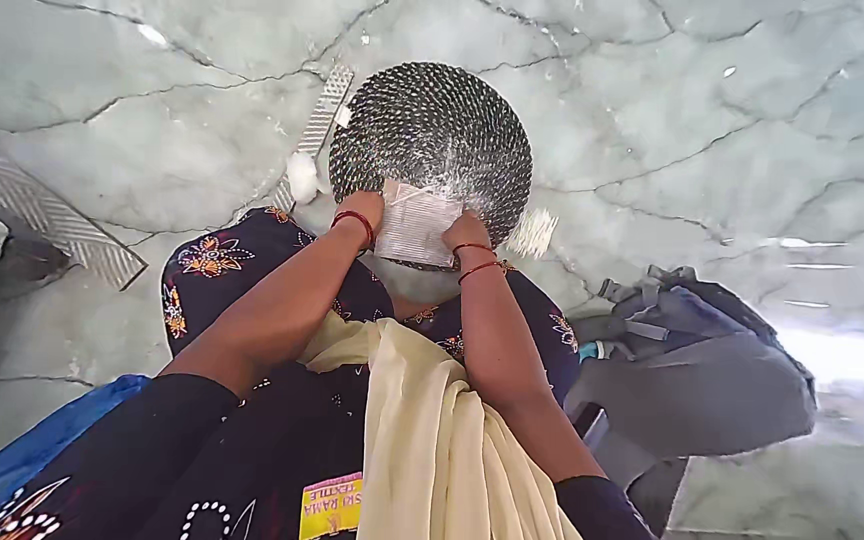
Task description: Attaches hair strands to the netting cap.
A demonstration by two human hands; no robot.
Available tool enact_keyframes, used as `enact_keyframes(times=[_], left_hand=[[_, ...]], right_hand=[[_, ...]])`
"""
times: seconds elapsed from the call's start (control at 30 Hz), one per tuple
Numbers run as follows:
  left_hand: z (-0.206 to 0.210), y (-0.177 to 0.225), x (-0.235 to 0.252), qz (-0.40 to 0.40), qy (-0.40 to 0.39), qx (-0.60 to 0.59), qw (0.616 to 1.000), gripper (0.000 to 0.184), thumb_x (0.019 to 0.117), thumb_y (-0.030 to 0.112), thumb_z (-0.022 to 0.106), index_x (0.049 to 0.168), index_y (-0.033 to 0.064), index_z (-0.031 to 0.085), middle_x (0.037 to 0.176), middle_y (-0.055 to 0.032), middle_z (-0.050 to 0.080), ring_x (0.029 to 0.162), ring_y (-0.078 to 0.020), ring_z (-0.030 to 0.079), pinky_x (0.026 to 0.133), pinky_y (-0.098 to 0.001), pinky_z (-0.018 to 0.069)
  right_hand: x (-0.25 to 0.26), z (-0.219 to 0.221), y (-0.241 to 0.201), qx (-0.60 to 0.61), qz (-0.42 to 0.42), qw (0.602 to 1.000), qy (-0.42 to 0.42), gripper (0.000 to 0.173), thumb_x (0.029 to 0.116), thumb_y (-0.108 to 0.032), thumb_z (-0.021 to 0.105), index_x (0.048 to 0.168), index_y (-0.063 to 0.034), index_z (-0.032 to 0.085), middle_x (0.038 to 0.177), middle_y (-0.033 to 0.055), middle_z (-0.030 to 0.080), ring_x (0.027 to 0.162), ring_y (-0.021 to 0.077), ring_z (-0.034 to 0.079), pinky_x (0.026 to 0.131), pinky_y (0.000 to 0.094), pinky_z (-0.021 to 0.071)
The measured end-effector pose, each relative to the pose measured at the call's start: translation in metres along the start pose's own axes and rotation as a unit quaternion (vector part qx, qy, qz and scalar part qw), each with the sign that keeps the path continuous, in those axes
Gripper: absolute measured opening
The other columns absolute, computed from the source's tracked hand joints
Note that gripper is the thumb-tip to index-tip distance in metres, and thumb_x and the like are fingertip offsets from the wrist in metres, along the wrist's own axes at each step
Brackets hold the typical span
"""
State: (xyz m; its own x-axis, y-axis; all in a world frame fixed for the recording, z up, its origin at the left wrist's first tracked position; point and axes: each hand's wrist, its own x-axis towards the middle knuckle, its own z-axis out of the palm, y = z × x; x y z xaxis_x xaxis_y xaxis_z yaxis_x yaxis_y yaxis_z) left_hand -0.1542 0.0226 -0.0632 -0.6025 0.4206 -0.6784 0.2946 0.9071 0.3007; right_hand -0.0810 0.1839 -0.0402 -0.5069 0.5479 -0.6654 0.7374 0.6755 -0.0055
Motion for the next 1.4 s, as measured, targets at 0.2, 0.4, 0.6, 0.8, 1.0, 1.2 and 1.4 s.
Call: enact_keyframes(times=[0.2, 0.4, 0.6, 0.8, 1.0, 1.2, 1.4], left_hand=[[-0.002, -0.006, 0.001, 0.027, 0.016, -0.051, 0.998, 0.032, 0.1066, 0.010, 0.048, 0.129, -0.0043, 0.066, 0.133, -0.0308, 0.063, 0.132, -0.0491, 0.056, 0.110, -0.0676, 0.0414], [-0.006, -0.011, 0.005, -0.018, 0.068, -0.136, 0.988, 0.034, 0.1081, 0.011, 0.045, 0.129, -0.0052, 0.066, 0.136, -0.0307, 0.062, 0.135, -0.0485, 0.054, 0.113, -0.0665, 0.0384], [-0.015, -0.003, -0.006, -0.129, 0.049, -0.094, 0.986, 0.031, 0.1016, 0.012, 0.057, 0.123, -0.0087, 0.065, 0.132, -0.0341, 0.062, 0.129, -0.0511, 0.058, 0.100, -0.0725, 0.0462], [-0.015, 0.008, -0.017, -0.119, 0.000, -0.037, 0.992, 0.030, 0.0999, 0.012, 0.063, 0.117, -0.0120, 0.066, 0.132, -0.0345, 0.062, 0.128, -0.0510, 0.058, 0.100, -0.0724, 0.0462], [-0.014, 0.001, -0.026, -0.117, 0.042, -0.082, 0.989, 0.041, 0.1034, 0.018, 0.059, 0.134, -0.0083, 0.060, 0.140, -0.0323, 0.058, 0.134, -0.0491, 0.055, 0.108, -0.0669, 0.0443], [-0.004, -0.003, -0.010, -0.099, 0.064, -0.055, 0.992, 0.031, 0.1025, 0.014, 0.058, 0.127, -0.0030, 0.067, 0.136, -0.0260, 0.064, 0.130, -0.0432, 0.061, 0.104, -0.0610, 0.0509], [0.000, -0.003, -0.009, -0.107, 0.030, -0.021, 0.994, 0.033, 0.1020, 0.013, 0.060, 0.127, -0.0069, 0.065, 0.139, -0.0276, 0.062, 0.133, -0.0426, 0.058, 0.107, -0.0603, 0.0488]], right_hand=[[-0.001, 0.003, -0.006, 0.084, 0.018, 0.996, 0.026, 0.065, 0.0958, -0.017, 0.063, 0.149, 0.0068, 0.034, 0.129, 0.0280, 0.064, 0.120, 0.0385, 0.066, 0.097, 0.0539, 0.0535], [0.009, -0.003, -0.002, 0.172, -0.019, 0.983, 0.057, 0.067, 0.0938, -0.010, 0.063, 0.152, 0.0012, 0.033, 0.135, 0.0283, 0.060, 0.122, 0.0406, 0.064, 0.098, 0.0574, 0.0523], [0.006, -0.005, 0.002, 0.065, -0.012, 0.997, 0.030, 0.071, 0.0943, -0.022, 0.066, 0.154, 0.0003, 0.034, 0.142, 0.0324, 0.053, 0.129, 0.0490, 0.056, 0.096, 0.0658, 0.0506], [0.010, 0.004, 0.001, 0.017, -0.032, 0.999, -0.013, 0.094, 0.0934, -0.042, 0.068, 0.164, -0.0065, 0.018, 0.148, 0.0319, 0.050, 0.135, 0.0495, 0.051, 0.102, 0.0676, 0.0460], [-0.016, -0.019, 0.002, 0.075, -0.081, 0.994, 0.022, 0.069, 0.0979, -0.029, 0.065, 0.155, -0.0010, 0.040, 0.144, 0.0279, 0.056, 0.131, 0.0438, 0.057, 0.105, 0.0622, 0.0461], [-0.008, -0.012, -0.006, 0.060, -0.156, 0.985, 0.035, 0.062, 0.1025, -0.030, 0.059, 0.156, -0.0050, 0.041, 0.156, 0.0233, 0.046, 0.141, 0.0389, 0.049, 0.114, 0.0579, 0.0418], [-0.003, -0.004, -0.001, 0.028, -0.169, 0.985, -0.027, 0.062, 0.1022, -0.026, 0.061, 0.155, -0.0017, 0.041, 0.151, 0.0247, 0.051, 0.139, 0.0398, 0.052, 0.112, 0.0592, 0.0429]])
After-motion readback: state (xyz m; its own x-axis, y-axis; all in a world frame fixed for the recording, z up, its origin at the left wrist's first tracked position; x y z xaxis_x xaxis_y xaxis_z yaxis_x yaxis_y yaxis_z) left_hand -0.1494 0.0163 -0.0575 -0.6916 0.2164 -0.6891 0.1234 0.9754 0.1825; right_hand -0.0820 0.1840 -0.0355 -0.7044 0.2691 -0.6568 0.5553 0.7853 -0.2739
